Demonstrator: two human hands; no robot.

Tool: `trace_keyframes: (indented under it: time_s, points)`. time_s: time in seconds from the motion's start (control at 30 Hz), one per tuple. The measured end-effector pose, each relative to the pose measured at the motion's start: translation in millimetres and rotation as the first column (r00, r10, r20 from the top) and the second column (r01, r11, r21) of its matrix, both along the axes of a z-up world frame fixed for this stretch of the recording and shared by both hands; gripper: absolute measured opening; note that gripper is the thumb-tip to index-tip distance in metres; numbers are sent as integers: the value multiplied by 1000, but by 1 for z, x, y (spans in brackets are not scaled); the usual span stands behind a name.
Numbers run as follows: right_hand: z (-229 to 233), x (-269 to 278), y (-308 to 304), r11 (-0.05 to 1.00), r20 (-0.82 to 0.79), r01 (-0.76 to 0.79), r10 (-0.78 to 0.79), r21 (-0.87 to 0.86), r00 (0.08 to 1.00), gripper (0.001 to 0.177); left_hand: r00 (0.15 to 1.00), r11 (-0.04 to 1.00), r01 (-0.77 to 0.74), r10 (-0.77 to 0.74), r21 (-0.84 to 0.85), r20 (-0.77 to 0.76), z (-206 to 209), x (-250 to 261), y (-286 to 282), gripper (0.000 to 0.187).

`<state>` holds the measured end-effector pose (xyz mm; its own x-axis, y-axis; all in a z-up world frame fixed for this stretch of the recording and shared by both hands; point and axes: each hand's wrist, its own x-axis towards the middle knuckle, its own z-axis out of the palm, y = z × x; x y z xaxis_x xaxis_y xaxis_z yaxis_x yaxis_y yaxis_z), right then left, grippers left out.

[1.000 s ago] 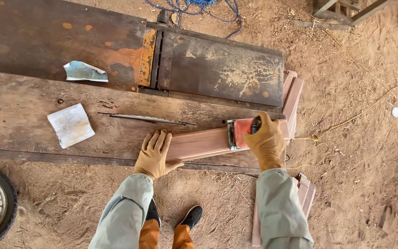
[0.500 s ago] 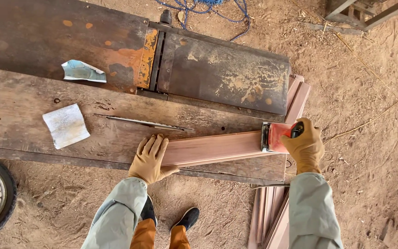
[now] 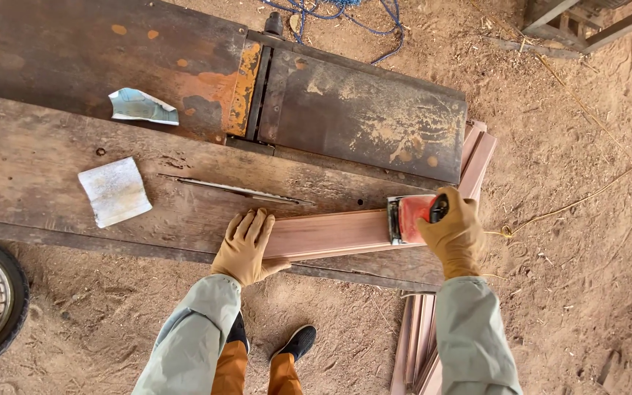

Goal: The recorder uses an electric orbital sander followed by manual sanding to finish a wooden board on a workshop bench.

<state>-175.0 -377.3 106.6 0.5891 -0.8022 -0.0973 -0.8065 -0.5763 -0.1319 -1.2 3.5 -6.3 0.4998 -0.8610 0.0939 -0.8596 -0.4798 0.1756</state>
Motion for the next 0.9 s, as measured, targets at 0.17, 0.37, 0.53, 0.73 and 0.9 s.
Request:
trace_keyframes:
  time_s: [0.17, 0.37, 0.53, 0.73, 0.9]
  points:
    - [12, 28, 57, 997, 25, -72, 73, -32, 997, 58, 999, 1000, -1, 1, 2, -35, 1, 1, 1, 114]
    - [28, 57, 117, 995, 39, -100, 101, -9, 994, 60, 998, 996, -10, 5, -88, -58, 3, 3, 2, 119]
    - [33, 78, 157, 992, 38, -124, 124, -16, 991, 56, 989, 996, -13, 1, -84, -145, 7, 5, 3, 126]
    - [48, 101, 194, 994, -34, -70, 74, 88, 997, 59, 993, 993, 8, -22, -122, -115, -11, 4, 4, 123]
    - [45, 107, 210, 993, -11, -87, 88, 84, 996, 58, 996, 995, 13, -22, -103, -89, -16, 2, 4, 122]
